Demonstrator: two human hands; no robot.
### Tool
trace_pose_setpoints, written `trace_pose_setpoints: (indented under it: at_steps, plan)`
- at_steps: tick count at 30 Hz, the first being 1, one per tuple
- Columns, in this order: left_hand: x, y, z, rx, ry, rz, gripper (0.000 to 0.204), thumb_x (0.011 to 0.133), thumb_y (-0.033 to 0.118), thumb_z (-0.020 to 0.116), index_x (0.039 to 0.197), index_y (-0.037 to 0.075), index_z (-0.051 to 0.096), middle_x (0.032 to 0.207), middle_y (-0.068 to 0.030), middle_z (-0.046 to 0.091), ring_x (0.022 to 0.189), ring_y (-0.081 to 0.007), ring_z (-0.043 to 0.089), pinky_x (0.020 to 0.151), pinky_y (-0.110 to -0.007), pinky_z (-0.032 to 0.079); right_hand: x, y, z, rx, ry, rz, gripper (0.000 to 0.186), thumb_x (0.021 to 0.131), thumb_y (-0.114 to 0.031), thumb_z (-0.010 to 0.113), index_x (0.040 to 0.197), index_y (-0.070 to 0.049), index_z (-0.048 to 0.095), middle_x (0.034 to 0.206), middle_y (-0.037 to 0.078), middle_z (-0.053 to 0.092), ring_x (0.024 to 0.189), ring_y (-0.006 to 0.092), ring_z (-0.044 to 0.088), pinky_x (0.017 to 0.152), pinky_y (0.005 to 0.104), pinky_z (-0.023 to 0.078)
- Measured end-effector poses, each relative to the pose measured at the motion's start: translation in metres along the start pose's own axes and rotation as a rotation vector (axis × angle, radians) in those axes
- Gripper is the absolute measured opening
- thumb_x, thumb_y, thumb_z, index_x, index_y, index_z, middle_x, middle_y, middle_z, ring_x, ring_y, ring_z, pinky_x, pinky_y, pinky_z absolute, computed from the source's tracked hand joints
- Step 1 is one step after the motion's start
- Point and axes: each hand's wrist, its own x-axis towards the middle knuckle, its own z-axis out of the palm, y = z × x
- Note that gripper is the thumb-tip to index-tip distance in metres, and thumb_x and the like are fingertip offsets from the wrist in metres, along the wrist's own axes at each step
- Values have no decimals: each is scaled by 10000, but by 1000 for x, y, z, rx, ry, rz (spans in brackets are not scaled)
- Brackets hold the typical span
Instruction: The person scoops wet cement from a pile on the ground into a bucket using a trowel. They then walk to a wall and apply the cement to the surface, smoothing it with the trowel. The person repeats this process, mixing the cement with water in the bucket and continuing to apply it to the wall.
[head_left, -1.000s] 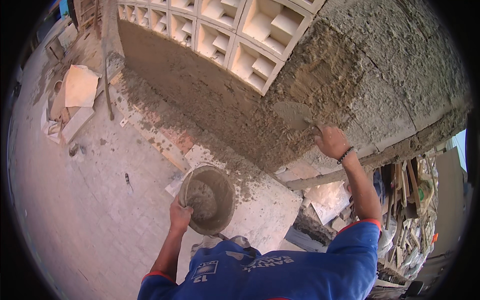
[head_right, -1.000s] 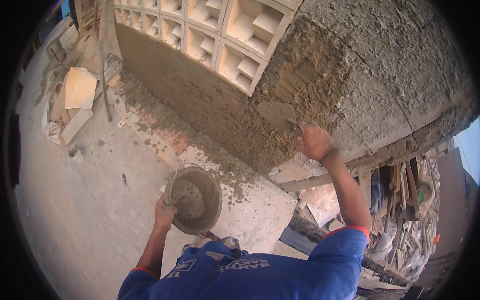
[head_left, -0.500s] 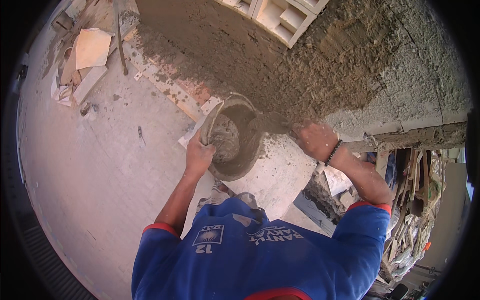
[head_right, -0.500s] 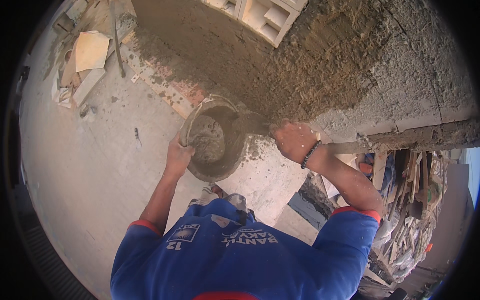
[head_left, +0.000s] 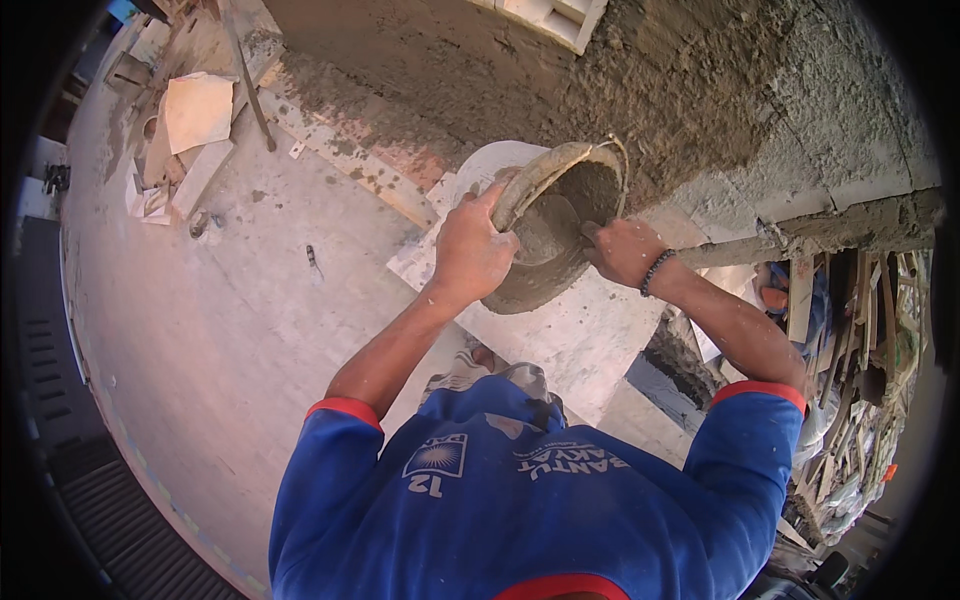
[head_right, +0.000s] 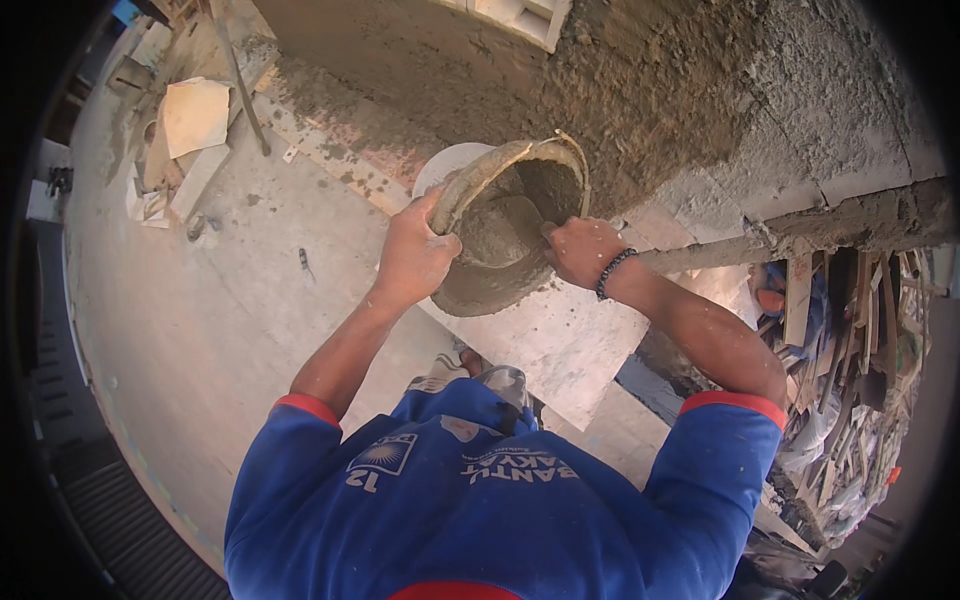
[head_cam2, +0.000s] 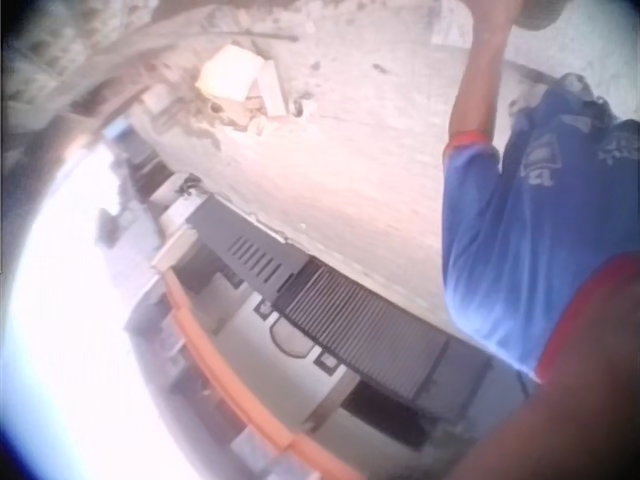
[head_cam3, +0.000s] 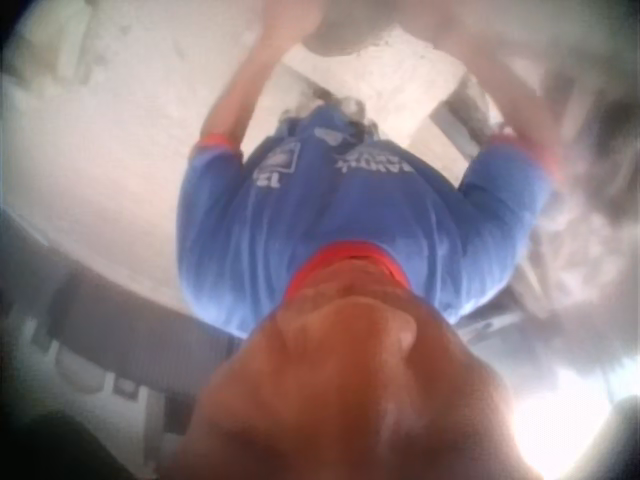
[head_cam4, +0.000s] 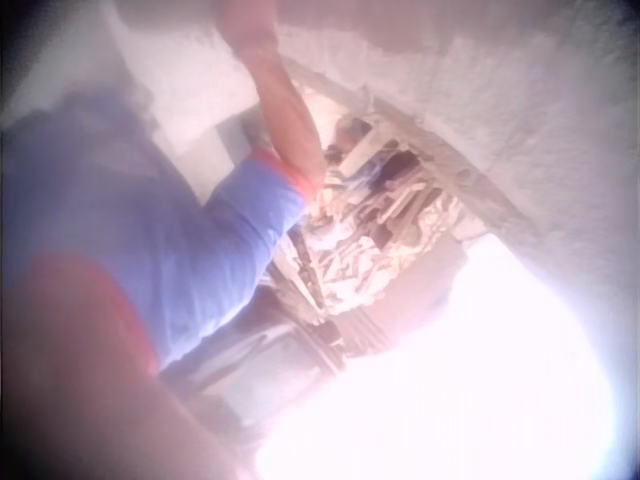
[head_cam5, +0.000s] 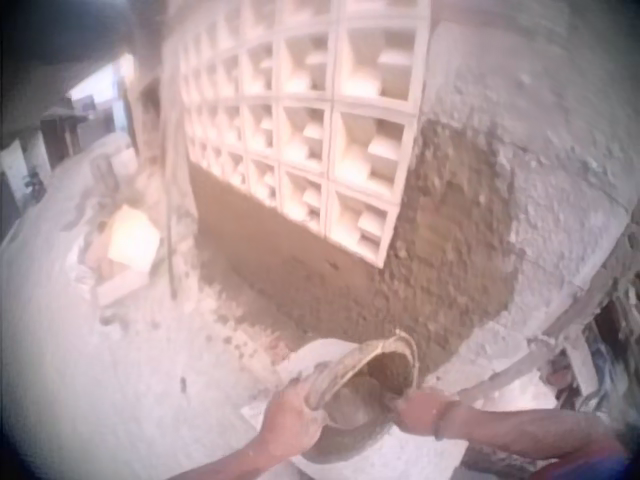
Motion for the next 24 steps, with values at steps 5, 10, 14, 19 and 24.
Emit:
trace_pose_setpoints:
  at_steps: [5, 10, 14, 19, 24]
  plan:
    - [-24, 9, 33, 65, -96, -100, 612, 676, 34, 584, 1285, 36, 533, 1020, -261, 629, 974, -383, 619, 870, -399, 470, -19, 31, 109, 465, 43, -72, 374, 858, -260, 610, 1148, -23, 613, 918, 265, 659, 907, 420, 636, 826, 468, 516]
    - [-50, -17, 52, -33, -86, -160, 616, 678, 33, 587, 1292, 45, 548, 948, -271, 655, 907, -388, 649, 809, -417, 497, -41, 2, 169, 773, 52, -13, 382, 860, -272, 637, 1115, 11, 623, 961, 265, 656, 943, 413, 634, 842, 453, 510]
    - [-71, -47, 59, -342, 18, -209, 586, 678, -6, 552, 1263, -41, 541, 926, -193, 686, 829, -252, 664, 784, -325, 494, -62, -5, 140, 798, 74, -13, 374, 877, -306, 619, 1109, -13, 619, 953, 269, 652, 932, 422, 630, 818, 460, 508]
    - [-84, -37, 56, -593, 103, -306, 580, 669, -61, 511, 1248, -69, 535, 1014, -95, 663, 853, -132, 594, 801, -255, 468, -70, 6, 105, 469, 115, 23, 334, 890, -309, 591, 1088, -45, 641, 901, 255, 652, 857, 428, 626, 752, 453, 503]
    - [-82, -61, 49, -722, 211, -376, 598, 664, -94, 487, 1259, -52, 527, 1063, -94, 637, 918, -150, 591, 845, -264, 458, -47, 13, 110, 469, 96, 4, 346, 887, -319, 591, 1074, -32, 635, 893, 264, 649, 868, 437, 621, 757, 477, 497]
